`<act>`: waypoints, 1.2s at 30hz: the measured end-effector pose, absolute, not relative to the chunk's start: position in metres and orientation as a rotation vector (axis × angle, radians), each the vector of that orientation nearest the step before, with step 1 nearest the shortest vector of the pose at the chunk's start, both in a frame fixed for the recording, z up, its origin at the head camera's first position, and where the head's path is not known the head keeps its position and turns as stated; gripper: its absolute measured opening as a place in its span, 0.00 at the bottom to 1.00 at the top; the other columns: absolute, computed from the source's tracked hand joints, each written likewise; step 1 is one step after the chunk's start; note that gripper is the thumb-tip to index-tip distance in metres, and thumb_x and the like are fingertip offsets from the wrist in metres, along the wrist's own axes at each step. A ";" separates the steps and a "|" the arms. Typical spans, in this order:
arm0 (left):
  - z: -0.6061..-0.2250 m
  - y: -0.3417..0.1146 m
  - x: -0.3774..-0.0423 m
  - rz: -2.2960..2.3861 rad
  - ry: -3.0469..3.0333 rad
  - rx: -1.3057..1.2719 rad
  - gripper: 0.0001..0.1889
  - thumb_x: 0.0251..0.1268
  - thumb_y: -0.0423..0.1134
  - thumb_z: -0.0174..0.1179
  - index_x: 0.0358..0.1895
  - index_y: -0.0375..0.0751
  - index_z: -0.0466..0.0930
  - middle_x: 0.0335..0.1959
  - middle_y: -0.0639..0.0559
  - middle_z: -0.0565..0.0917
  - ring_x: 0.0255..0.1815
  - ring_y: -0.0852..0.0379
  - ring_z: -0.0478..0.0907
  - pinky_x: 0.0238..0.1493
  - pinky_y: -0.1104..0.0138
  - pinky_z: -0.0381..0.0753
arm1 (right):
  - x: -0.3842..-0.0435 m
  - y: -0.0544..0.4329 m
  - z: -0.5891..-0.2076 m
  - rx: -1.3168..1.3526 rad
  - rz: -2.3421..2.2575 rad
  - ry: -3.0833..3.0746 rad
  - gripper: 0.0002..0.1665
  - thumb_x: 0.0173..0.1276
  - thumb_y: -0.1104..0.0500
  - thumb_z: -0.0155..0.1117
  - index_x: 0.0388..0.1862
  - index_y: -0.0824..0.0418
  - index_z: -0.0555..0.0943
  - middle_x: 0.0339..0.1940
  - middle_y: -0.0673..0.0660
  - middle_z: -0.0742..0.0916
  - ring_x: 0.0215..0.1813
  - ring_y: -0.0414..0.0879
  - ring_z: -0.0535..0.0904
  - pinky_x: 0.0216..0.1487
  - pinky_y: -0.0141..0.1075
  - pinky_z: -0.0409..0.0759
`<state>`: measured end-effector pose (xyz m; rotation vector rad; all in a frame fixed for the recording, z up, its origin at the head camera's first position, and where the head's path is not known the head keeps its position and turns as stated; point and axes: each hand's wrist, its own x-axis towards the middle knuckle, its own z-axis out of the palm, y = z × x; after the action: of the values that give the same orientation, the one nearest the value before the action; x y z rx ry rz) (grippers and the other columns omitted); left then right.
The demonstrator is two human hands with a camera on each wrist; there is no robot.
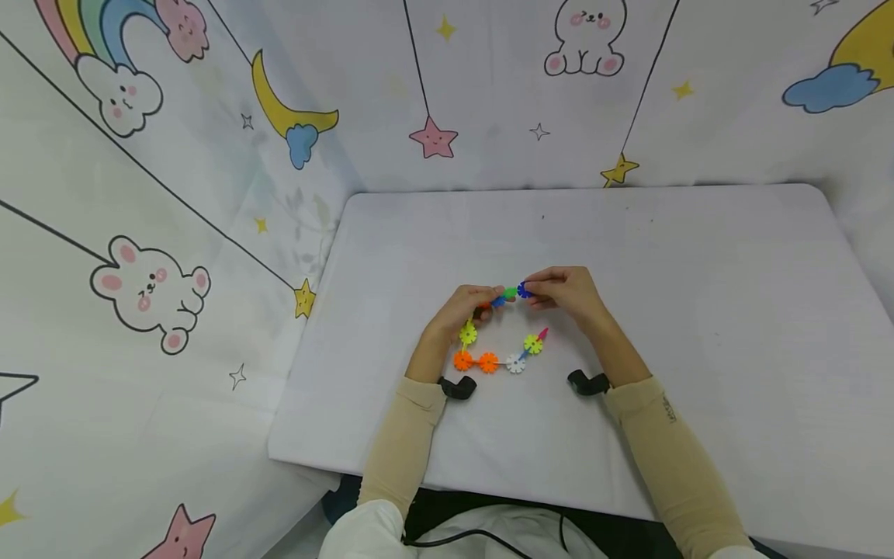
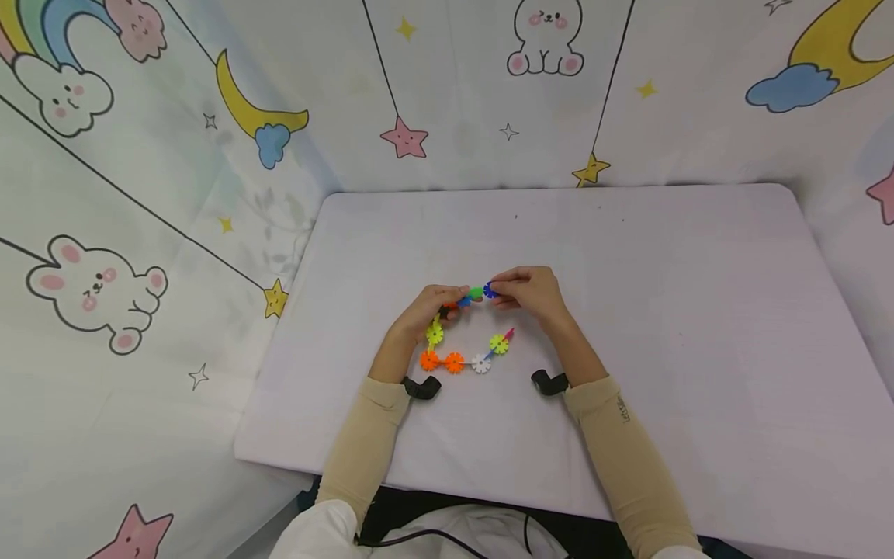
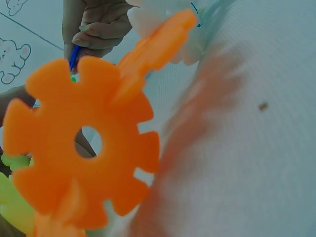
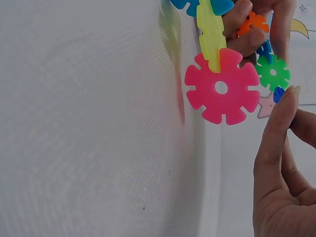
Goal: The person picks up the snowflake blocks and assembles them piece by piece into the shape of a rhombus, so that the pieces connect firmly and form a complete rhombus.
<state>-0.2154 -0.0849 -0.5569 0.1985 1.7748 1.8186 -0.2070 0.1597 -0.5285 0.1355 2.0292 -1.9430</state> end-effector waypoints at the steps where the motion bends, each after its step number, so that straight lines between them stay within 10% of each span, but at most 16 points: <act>1: -0.557 -0.085 -0.216 1.823 1.768 0.199 0.26 0.80 0.51 0.58 0.54 0.25 0.85 0.24 0.52 0.72 0.23 0.59 0.64 0.25 0.70 0.62 | -0.207 0.160 -0.529 0.143 -1.949 2.025 0.20 0.70 0.58 0.75 0.53 0.73 0.85 0.41 0.62 0.91 0.34 0.47 0.90 0.41 0.38 0.89; 36: -0.555 -0.083 -0.214 1.740 1.796 0.067 0.18 0.75 0.47 0.66 0.43 0.30 0.86 0.22 0.53 0.71 0.20 0.59 0.61 0.22 0.70 0.59 | -0.209 0.150 -0.529 0.119 -1.926 1.978 0.19 0.67 0.65 0.76 0.50 0.78 0.85 0.34 0.60 0.92 0.27 0.45 0.89 0.35 0.40 0.89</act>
<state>-0.2144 -0.0825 -0.5549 0.0667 1.7957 1.7400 -0.2089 0.1497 -0.5294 0.1193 1.9785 -1.9263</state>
